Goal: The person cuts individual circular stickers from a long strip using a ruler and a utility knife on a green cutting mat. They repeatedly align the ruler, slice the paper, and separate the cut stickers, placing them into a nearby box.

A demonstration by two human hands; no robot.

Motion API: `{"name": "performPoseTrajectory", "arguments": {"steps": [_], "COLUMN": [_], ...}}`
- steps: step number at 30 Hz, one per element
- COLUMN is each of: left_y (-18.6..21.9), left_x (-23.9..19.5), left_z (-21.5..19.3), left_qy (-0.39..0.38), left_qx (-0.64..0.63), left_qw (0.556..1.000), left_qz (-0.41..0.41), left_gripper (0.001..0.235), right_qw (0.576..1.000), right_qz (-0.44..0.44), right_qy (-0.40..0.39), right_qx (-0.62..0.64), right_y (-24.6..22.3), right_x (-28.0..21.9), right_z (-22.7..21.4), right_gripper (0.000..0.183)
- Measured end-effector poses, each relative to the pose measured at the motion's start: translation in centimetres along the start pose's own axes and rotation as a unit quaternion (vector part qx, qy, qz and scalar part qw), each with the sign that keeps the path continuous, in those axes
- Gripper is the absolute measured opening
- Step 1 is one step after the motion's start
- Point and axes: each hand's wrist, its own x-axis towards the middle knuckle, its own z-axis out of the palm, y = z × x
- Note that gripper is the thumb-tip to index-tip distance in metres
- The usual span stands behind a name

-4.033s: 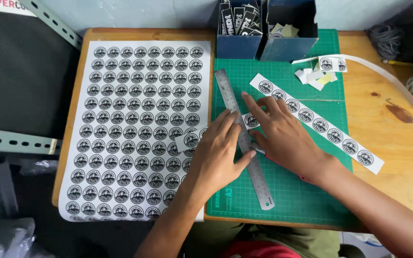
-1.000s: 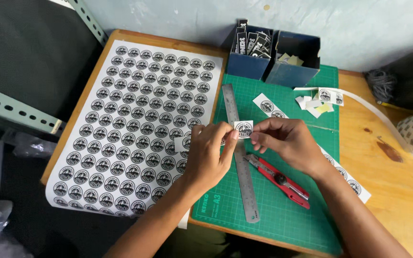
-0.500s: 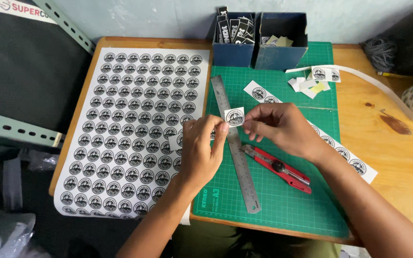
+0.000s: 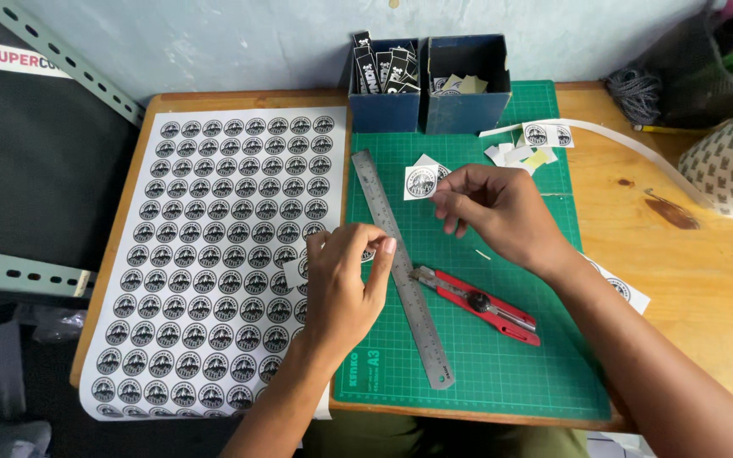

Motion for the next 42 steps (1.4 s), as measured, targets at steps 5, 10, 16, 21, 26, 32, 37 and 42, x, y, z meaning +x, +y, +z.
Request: {"name": "performPoseTrajectory", "arguments": {"steps": [5, 10, 16, 21, 26, 32, 37, 42], "left_y": [0.1, 0.2, 0.0, -0.5, -0.7, -1.3, -1.8, -1.3], "left_x": [0.0, 0.0, -0.1, -0.3, -0.5, -0.7, -1.2, -0.6], "left_z": [0.1, 0.0, 0.2, 0.4, 0.3, -0.4, 0.2, -0.3], "left_qy": [-0.001, -0.009, -0.012, -0.02, -0.02, -0.043, -0.081, -0.081], "left_qx": [0.008, 0.006, 0.02, 0.041, 0.061, 0.106, 0.141, 0.117], "left_qw": [1.0, 1.0, 1.0, 0.999, 0.998, 0.993, 0.984, 0.986], "left_qz": [0.002, -0.008, -0.006, -0.01, -0.01, -0.038, -0.067, -0.086], "left_gripper": [0.016, 0.018, 0.015, 0.013, 0.007, 0.018, 0.027, 0.023], "right_qw": [1.0, 1.0, 0.999, 0.991, 0.984, 0.987, 0.908, 0.88], "right_qz": [0.0, 0.011, 0.035, 0.066, 0.086, 0.089, 0.103, 0.06], "right_qy": [0.009, 0.019, 0.042, 0.111, 0.131, 0.07, -0.104, -0.128], "right_qx": [-0.002, 0.002, 0.003, 0.038, 0.083, -0.109, -0.393, -0.453], "right_y": [0.0, 0.3, -0.1, 0.8, -0.4, -2.5, -2.8, 0.9], "right_x": [0.1, 0.2, 0.4, 3.5, 7.7, 1.1, -6.0, -7.7], "right_z": [-0.2, -0.3, -0.6, -2.3, -5.3, -3.5, -1.6, -1.4], "right_gripper": [0.012, 0.013, 0.014, 0.019, 0.03, 0.025, 0.04, 0.027]}}
